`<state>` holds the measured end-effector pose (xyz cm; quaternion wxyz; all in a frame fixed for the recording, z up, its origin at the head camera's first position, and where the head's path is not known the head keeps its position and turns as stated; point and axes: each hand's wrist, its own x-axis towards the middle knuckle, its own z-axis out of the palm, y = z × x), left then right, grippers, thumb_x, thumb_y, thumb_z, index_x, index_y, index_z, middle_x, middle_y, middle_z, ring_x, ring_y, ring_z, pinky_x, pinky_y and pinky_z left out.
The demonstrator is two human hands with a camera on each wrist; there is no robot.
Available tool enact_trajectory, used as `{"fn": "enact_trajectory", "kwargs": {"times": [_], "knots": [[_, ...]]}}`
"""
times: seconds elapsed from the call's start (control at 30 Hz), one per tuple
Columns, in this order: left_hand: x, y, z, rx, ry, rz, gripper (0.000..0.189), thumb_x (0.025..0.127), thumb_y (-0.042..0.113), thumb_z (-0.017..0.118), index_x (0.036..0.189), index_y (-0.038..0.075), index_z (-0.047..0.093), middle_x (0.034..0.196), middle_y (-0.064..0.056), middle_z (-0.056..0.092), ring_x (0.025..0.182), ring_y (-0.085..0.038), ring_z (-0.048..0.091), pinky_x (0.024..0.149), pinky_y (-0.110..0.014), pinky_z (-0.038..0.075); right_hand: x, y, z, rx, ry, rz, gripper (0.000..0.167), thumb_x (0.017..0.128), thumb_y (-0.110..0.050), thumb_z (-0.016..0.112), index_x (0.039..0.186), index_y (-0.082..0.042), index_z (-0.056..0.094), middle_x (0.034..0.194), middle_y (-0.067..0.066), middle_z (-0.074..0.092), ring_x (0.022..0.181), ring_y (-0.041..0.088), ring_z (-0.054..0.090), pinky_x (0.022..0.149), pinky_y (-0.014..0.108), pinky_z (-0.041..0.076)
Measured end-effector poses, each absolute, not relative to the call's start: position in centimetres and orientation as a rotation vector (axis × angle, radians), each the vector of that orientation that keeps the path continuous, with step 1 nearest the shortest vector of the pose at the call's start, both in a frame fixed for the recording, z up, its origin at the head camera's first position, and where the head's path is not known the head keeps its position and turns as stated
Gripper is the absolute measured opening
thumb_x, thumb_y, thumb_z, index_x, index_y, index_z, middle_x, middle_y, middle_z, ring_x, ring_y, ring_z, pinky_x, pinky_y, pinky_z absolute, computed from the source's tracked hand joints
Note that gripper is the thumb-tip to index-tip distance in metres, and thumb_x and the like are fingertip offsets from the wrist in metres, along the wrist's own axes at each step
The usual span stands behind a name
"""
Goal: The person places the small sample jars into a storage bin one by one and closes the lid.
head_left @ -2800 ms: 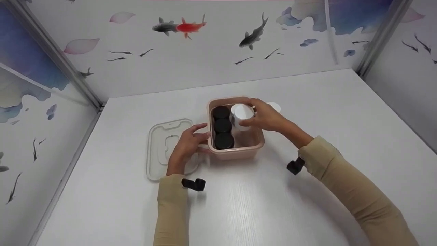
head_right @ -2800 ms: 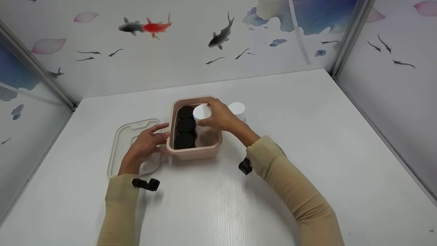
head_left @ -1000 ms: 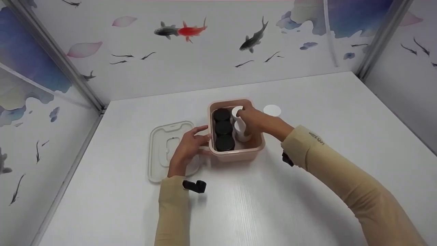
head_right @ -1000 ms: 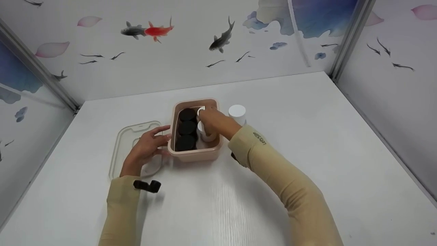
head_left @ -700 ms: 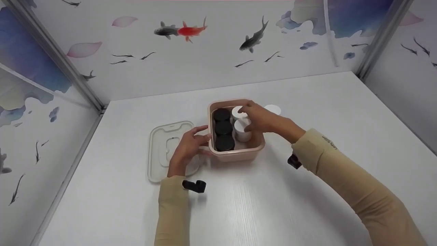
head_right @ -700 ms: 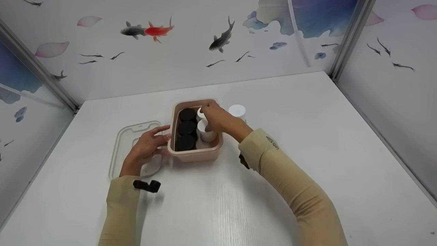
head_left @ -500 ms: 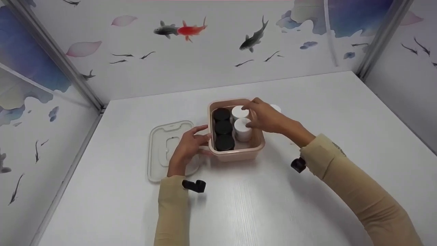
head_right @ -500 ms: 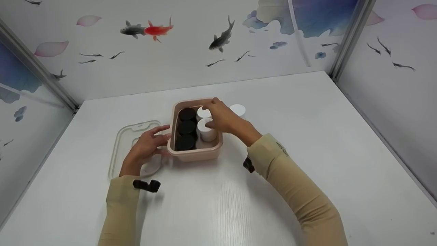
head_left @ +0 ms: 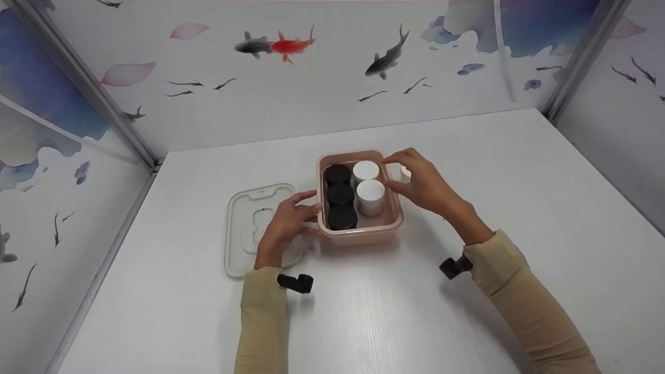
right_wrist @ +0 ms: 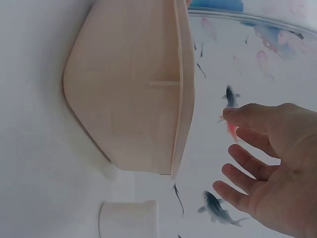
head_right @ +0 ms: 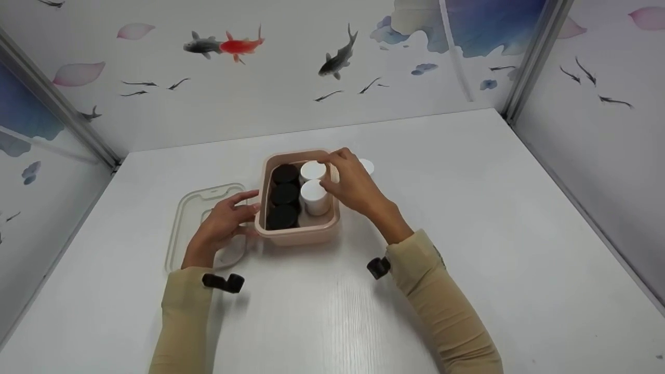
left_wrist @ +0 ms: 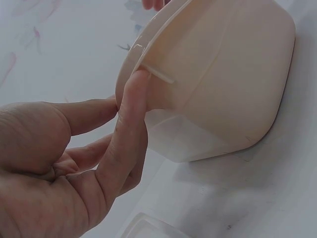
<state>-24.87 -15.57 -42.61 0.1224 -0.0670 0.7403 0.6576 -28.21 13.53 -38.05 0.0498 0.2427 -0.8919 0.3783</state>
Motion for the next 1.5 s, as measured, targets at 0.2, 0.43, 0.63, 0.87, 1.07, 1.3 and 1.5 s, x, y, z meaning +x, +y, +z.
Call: {"fn": "enact_trajectory", "kwargs": {"times": [0.2,0.43,0.63,0.87,1.07,1.3,1.5], "knots": [[-24.8,-15.5,-42.6,-0.211,2.157,1.906,0.049,0.098,0.018,0.065,0.146,0.016,0.050,0.122,-0.020,0.069,0.098,-0.025,0.073,0.071,-0.037,0.065,-29.0,14.9,-39.0,0.597,-2.641,1.218,0.045,0.093,-0.010,0.071,0.135,-0.005,0.059,0.137,0.017,0.054,0.134,0.034,0.050,0.112,0.054,0.044],[-24.8,-15.5,-42.5,-0.216,2.172,1.899,0.050,0.099,0.018,0.065,0.146,0.016,0.050,0.123,-0.019,0.069,0.098,-0.024,0.072,0.071,-0.037,0.065,-30.5,16.4,-40.3,0.427,-2.605,1.285,0.050,0.093,-0.015,0.072,0.139,-0.004,0.057,0.145,0.019,0.051,0.142,0.035,0.043,0.119,0.054,0.037],[-24.8,-15.5,-42.4,-0.199,2.168,1.930,0.049,0.099,0.017,0.064,0.146,0.015,0.050,0.123,-0.018,0.069,0.097,-0.024,0.073,0.070,-0.037,0.065,-31.6,17.3,-41.3,0.335,-2.655,1.290,0.064,0.094,-0.027,0.072,0.148,-0.004,0.046,0.156,0.020,0.038,0.149,0.038,0.032,0.123,0.054,0.030],[-24.8,-15.5,-42.6,-0.209,2.175,1.903,0.049,0.099,0.018,0.064,0.147,0.016,0.050,0.123,-0.017,0.069,0.099,-0.024,0.072,0.072,-0.037,0.065,-32.5,18.3,-43.1,0.145,-2.769,1.493,0.090,0.091,-0.045,0.072,0.159,-0.009,0.024,0.165,0.017,0.023,0.152,0.038,0.026,0.122,0.056,0.033],[-24.9,-15.5,-42.6,-0.213,2.177,1.885,0.049,0.100,0.019,0.063,0.147,0.016,0.049,0.125,-0.017,0.068,0.100,-0.024,0.071,0.073,-0.037,0.065,-33.1,18.5,-44.4,0.075,-2.772,1.728,0.096,0.090,-0.041,0.074,0.160,-0.009,0.017,0.164,0.017,0.025,0.152,0.037,0.027,0.123,0.054,0.032],[-24.9,-15.5,-42.6,-0.202,2.171,1.890,0.050,0.099,0.019,0.064,0.147,0.016,0.049,0.125,-0.018,0.068,0.101,-0.024,0.071,0.073,-0.036,0.065,-33.6,18.7,-45.6,0.045,-2.758,1.797,0.084,0.092,-0.031,0.074,0.157,-0.006,0.027,0.160,0.018,0.034,0.148,0.037,0.034,0.122,0.051,0.035],[-24.8,-15.5,-42.5,-0.204,2.169,1.900,0.049,0.099,0.019,0.065,0.146,0.016,0.050,0.125,-0.017,0.068,0.101,-0.024,0.072,0.073,-0.037,0.065,-33.7,18.6,-45.9,0.008,-2.726,1.809,0.079,0.091,-0.031,0.074,0.154,-0.006,0.032,0.157,0.017,0.038,0.146,0.034,0.037,0.121,0.048,0.036]]}}
